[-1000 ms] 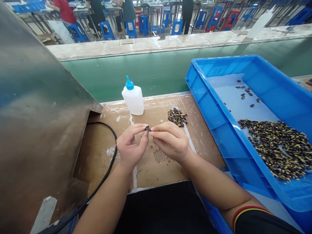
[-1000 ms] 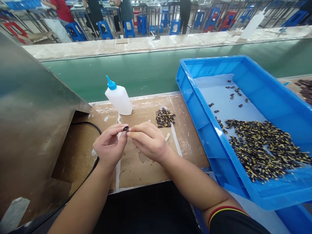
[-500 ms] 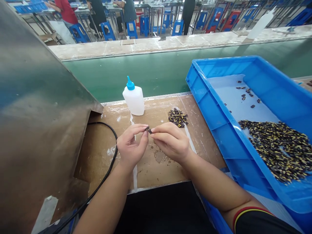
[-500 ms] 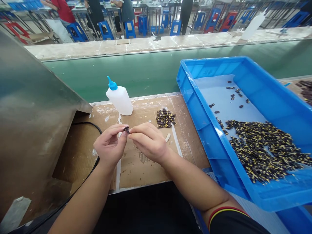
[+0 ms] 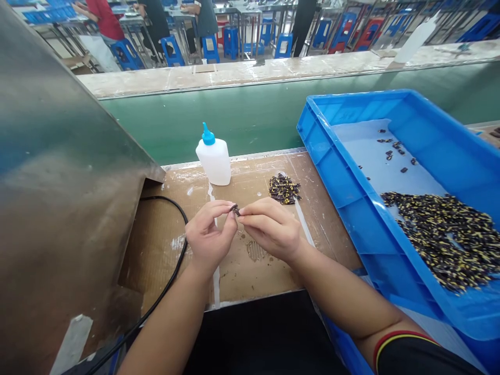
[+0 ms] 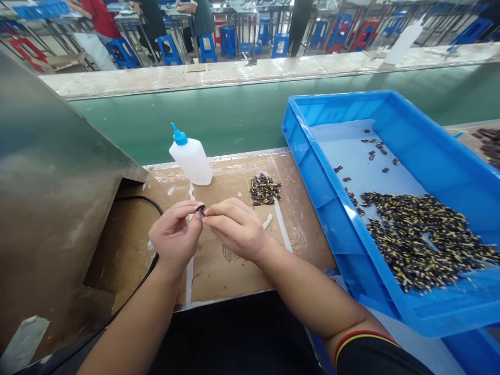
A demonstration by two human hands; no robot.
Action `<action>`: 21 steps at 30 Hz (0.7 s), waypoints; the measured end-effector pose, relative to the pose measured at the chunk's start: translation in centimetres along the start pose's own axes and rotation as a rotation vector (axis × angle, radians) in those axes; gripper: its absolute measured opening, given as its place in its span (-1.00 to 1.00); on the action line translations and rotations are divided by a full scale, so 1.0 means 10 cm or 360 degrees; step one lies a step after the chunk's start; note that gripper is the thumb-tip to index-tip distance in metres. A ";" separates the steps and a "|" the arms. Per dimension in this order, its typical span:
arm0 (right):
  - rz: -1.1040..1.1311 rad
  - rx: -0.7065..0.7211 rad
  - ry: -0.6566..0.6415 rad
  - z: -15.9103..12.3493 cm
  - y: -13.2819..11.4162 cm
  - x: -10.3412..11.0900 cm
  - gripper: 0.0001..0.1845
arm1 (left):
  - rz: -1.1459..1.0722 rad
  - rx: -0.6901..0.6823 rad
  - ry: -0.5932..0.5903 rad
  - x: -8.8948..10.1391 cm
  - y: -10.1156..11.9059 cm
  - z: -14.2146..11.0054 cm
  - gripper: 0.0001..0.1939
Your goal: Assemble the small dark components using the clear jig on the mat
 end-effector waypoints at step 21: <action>0.0414 -0.0659 0.0080 -0.11 0.44 0.01 -0.83 | 0.0078 -0.0002 -0.0231 -0.11 -0.01 0.01 -0.90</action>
Point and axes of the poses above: each hand's wrist, its own z-axis towards the middle knuckle, its own x-axis out of the back of the hand, y = z × x, the point moved 10 cm from there along z, towards the middle knuckle, and after that the axes turned 13 degrees about -y, right-handed, at the moved point
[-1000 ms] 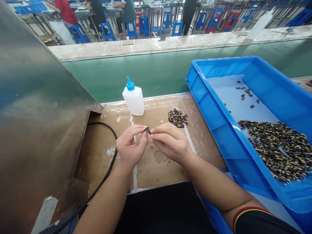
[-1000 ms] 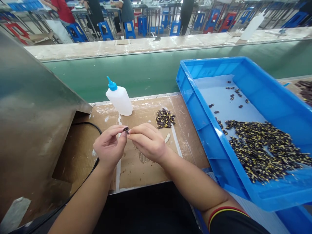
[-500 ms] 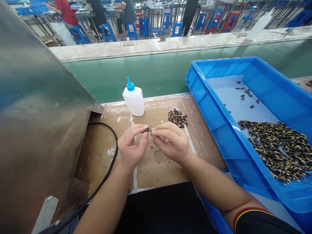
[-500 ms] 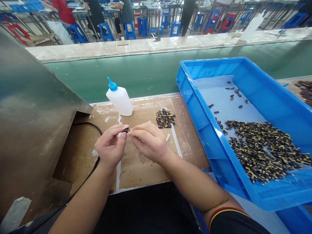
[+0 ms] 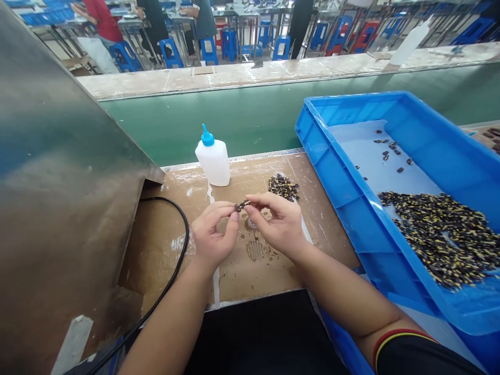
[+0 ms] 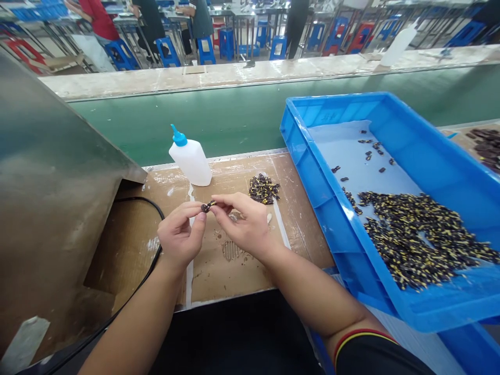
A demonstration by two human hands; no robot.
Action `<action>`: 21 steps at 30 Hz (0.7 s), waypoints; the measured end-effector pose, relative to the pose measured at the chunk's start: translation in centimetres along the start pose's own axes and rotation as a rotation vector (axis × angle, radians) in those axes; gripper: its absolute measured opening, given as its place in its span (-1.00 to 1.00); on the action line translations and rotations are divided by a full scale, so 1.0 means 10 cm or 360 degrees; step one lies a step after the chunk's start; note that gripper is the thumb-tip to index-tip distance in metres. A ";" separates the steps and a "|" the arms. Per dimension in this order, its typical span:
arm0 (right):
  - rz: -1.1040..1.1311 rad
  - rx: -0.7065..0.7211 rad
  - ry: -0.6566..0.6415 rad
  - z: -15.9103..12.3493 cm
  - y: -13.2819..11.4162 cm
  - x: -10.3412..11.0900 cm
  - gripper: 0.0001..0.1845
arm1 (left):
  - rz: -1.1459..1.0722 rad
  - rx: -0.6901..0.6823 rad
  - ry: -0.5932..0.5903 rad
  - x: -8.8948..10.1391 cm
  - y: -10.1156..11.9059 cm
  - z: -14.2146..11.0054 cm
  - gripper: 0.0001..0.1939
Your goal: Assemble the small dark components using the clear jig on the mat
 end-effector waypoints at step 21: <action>0.1222 -0.0680 -0.0324 -1.04 0.17 0.36 -0.60 | 0.0094 0.0074 0.0202 0.09 -0.16 0.02 -0.93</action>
Point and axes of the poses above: each hand's wrist, its own z-axis towards the middle knuckle, its own x-axis out of the back of the hand, y = z × x, the point moved 10 cm from there along z, towards the middle knuckle, and after that the axes turned 13 degrees about -y, right-handed, at the moved point
